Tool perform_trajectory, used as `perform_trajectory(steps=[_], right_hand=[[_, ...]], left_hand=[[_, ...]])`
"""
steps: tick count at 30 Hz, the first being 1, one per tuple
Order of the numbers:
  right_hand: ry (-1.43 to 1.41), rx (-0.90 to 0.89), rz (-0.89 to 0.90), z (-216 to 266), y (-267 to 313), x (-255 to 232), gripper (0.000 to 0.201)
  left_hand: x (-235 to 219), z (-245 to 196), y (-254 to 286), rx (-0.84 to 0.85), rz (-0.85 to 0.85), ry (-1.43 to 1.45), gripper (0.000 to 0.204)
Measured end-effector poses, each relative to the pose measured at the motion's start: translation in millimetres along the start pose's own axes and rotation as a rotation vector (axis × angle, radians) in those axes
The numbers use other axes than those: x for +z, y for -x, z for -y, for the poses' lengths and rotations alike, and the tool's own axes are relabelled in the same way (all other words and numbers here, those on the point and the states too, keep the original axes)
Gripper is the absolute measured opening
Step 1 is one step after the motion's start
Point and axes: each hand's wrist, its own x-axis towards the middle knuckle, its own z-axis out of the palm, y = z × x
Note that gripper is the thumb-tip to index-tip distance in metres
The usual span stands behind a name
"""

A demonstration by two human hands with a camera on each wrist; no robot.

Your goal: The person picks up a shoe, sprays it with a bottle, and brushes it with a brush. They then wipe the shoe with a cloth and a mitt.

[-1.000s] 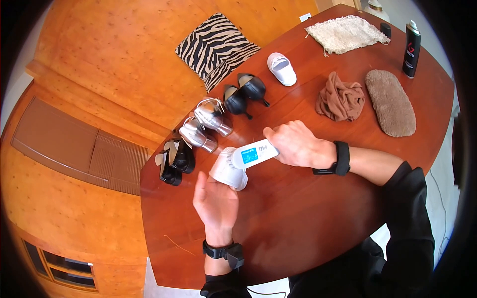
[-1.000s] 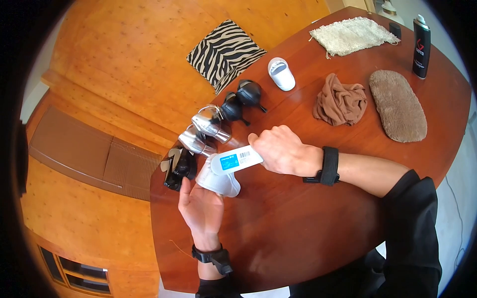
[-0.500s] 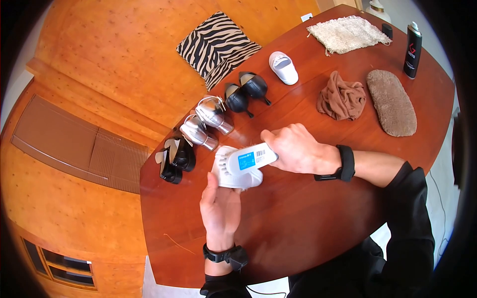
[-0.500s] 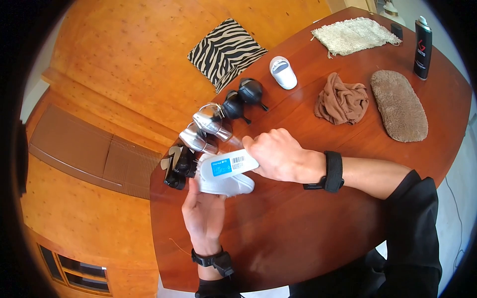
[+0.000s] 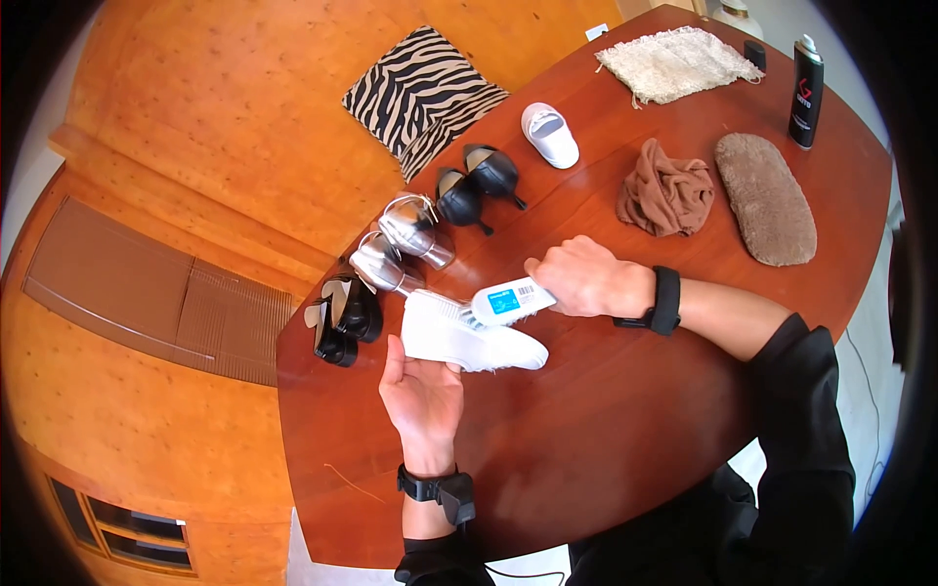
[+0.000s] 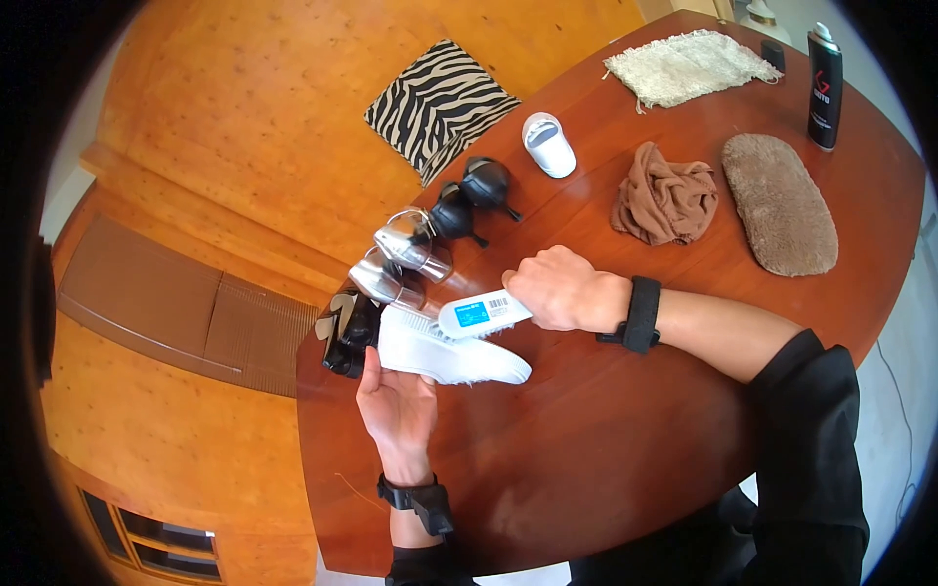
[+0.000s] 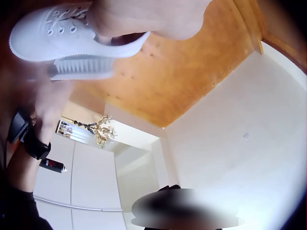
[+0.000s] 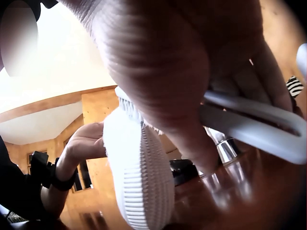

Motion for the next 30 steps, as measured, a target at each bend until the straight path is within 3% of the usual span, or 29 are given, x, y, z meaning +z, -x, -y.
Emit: perform_trajectory(steps=[4, 6, 13, 16, 18, 19, 22, 30], right_hand=[[0.094, -0.009, 0.033, -7.2, 1.0, 5.1, 0.010], [0.113, -0.022, 0.039, -9.3, 2.3, 6.1, 0.007], [0.128, -0.049, 0.017, -5.6, 4.7, 1.8, 0.007], [0.167, -0.038, -0.026, -3.4, 3.0, -2.4, 0.007], [0.182, -0.030, -0.056, -1.3, 1.9, -3.9, 0.007], [0.183, -0.002, -0.073, 0.7, 1.9, -4.2, 0.005], [0.159, 0.060, -0.069, 1.1, -0.1, -4.0, 0.006], [-0.017, 0.067, -0.078, 2.7, 1.5, -12.6, 0.015]], left_hand=[[-0.7, -0.2, -3.6, 0.044, -0.051, -0.061, 0.041], [9.3, 4.3, -6.3, 0.148, -0.279, -0.298, 0.040], [2.6, 7.4, -7.0, 0.179, -0.327, -0.559, 0.036], [1.5, 11.6, -5.8, 0.230, -0.310, -0.778, 0.025], [2.0, 14.1, -3.3, 0.195, -0.243, -1.251, 0.018], [5.4, 19.4, -4.1, 0.209, -0.274, -1.320, 0.021], [-1.5, 13.7, -3.4, 0.084, -0.206, -1.293, 0.020], [10.3, 29.6, 1.3, 0.131, 0.002, -1.377, 0.011]])
